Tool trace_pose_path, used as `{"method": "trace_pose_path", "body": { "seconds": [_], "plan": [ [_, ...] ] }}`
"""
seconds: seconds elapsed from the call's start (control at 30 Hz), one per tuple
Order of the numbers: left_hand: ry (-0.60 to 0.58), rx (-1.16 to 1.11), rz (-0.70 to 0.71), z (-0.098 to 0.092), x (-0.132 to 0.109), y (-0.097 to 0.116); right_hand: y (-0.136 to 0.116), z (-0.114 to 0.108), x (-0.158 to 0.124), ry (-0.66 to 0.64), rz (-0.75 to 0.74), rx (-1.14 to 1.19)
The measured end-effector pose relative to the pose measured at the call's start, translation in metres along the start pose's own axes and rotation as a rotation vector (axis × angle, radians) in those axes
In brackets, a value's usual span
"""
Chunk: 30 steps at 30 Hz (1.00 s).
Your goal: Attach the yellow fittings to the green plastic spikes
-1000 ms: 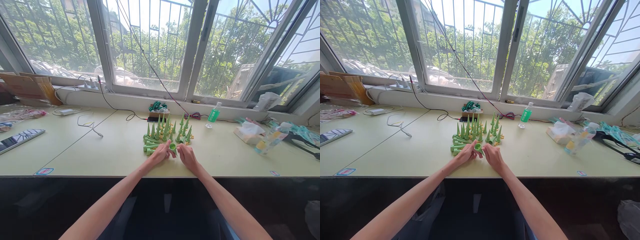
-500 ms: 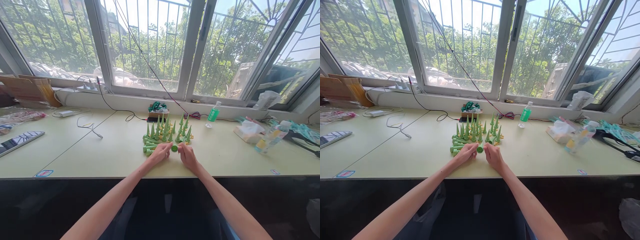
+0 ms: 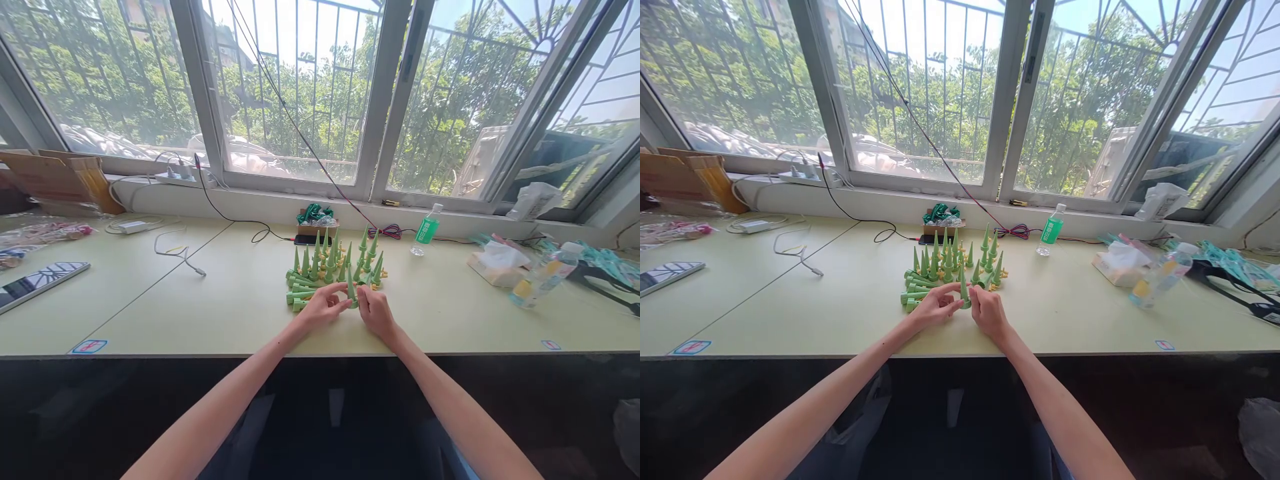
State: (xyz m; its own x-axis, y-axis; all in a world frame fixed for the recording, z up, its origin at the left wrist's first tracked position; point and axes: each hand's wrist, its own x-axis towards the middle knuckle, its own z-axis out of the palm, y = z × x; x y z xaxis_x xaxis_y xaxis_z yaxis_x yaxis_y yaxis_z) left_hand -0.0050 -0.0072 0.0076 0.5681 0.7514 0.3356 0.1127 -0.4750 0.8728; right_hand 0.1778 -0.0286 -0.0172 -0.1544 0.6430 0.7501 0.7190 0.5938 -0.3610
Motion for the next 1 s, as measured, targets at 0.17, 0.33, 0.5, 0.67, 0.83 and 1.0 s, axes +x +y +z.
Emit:
{"method": "trace_pose_path", "body": {
  "seconds": [0.17,0.33,0.5,0.67,0.83,1.0],
  "plan": [
    [-0.002,0.002,0.029,0.0,0.002,0.002,0.0,0.0,0.0,0.0,-0.01,-0.016],
    [0.021,0.02,0.078,0.001,0.004,-0.001,0.001,0.001,0.0,0.002,-0.013,-0.008],
    [0.016,0.021,0.01,0.001,0.003,0.003,0.002,0.002,0.0,0.009,0.001,0.006],
    [0.042,-0.017,-0.036,0.001,0.002,0.003,0.001,0.001,0.0,-0.007,0.033,0.049],
    [0.098,-0.019,-0.037,0.002,0.006,-0.003,0.001,0.001,0.0,-0.013,0.03,0.056],
    [0.076,-0.007,-0.054,0.003,0.008,-0.009,0.001,0.001,0.0,-0.027,0.019,0.068]
  ]
}}
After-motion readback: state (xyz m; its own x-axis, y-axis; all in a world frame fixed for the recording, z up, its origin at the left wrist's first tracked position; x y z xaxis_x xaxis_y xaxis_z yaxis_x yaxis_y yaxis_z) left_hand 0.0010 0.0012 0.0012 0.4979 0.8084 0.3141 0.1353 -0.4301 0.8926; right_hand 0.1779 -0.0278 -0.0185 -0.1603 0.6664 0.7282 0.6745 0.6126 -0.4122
